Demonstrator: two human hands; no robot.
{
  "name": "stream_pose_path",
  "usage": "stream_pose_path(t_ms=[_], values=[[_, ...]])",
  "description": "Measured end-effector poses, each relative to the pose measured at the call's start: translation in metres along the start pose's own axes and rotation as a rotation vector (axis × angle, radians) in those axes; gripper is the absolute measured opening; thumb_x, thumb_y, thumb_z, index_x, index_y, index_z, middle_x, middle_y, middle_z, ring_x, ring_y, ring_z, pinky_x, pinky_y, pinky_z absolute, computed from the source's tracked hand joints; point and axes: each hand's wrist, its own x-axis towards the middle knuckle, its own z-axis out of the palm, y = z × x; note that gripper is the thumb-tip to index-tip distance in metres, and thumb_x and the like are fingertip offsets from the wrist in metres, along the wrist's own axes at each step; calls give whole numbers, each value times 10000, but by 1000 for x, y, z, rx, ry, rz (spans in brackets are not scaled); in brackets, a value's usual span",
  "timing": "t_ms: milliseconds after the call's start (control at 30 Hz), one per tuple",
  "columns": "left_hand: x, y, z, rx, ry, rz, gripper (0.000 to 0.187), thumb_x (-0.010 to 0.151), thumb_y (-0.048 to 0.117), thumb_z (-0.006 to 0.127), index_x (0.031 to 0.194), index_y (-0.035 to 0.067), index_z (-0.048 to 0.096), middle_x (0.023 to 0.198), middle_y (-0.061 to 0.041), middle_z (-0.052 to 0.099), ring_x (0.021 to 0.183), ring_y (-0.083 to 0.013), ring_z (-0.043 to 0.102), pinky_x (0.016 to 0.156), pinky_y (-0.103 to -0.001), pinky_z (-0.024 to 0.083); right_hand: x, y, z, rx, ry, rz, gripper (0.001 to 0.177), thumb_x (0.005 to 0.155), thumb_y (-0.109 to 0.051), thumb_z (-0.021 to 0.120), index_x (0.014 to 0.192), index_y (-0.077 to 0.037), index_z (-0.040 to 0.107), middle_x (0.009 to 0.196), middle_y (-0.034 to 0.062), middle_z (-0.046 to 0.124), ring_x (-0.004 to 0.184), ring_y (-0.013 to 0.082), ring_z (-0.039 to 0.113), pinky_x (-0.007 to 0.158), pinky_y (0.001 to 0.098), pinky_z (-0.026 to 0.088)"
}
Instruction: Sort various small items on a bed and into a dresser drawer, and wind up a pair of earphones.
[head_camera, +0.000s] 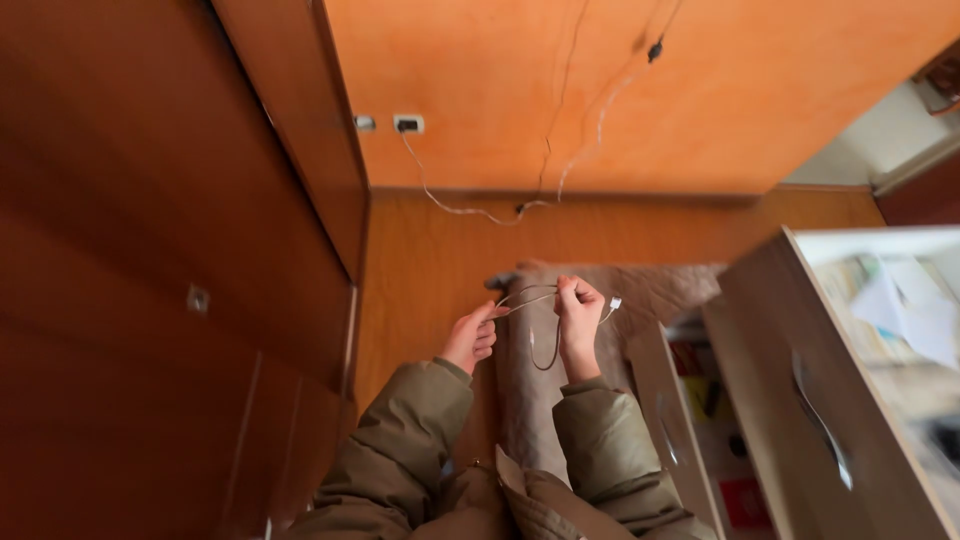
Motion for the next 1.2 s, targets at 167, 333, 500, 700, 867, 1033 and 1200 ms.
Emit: stream_pose_path(t_ms=[167, 333, 500, 700, 867, 1033, 1200], values=[[72, 84, -29, -52, 68, 127, 449, 1036, 425, 488, 1224, 47, 644, 680, 81, 327, 560, -47, 294, 501, -229, 234, 81, 1, 64, -3, 40, -26, 422, 1031, -180, 643, 662, -107, 452, 621, -65, 420, 561, 43, 335, 519, 247, 265], [115, 131, -31, -248, -52, 114, 537, 1046, 435, 406, 1299, 6, 607, 740, 49, 374, 622, -71, 352, 567, -239, 295, 133, 23, 82, 137, 81, 51, 403, 1109, -304, 568, 763, -118, 482, 629, -95, 382, 549, 19, 302, 498, 223, 255], [185, 161, -11, -165, -221, 9, 581, 1038, 495, 442, 1348, 33, 609, 732, 78, 352, 612, -43, 340, 559, -212, 287, 198, 46, 97, 10, -5, 100, 309, 1089, -277, 540, 1040, -7, 682, 764, -29, 560, 690, 61, 519, 621, 218, 427], [321, 217, 18, 75, -245, 175, 463, 1060, 416, 621, 1329, 43, 570, 773, 112, 331, 649, -16, 308, 561, -211, 256, 317, 85, 95, 17, -139, 138, 249, 960, -95, 650, 1166, 25, 720, 1122, 55, 761, 931, 108, 712, 886, 274, 597], [402, 276, 83, 249, -183, 196, 417, 1004, 397, 624, 1296, 100, 643, 843, 128, 485, 636, 3, 320, 554, -193, 260, 430, 103, 70, -108, -79, 90, 224, 965, -11, 722, 1173, 72, 737, 1036, 144, 761, 868, 142, 658, 763, 295, 481], [506, 290, 110, 377, -128, 157, 367, 975, 339, 660, 1256, 104, 687, 914, 129, 574, 706, 34, 428, 604, -182, 344, 504, 74, 62, -184, -107, -13, 202, 901, -9, 739, 1088, 60, 709, 1019, 79, 777, 956, 139, 737, 878, 294, 593], [633, 277, 122, 48, -365, -35, 280, 1041, 342, 645, 1149, 84, 655, 784, 111, 445, 645, -22, 343, 562, -236, 272, 569, 37, 65, -737, 108, -199, 230, 836, -8, 764, 1049, 13, 679, 943, 113, 779, 921, 199, 773, 815, 306, 591]])
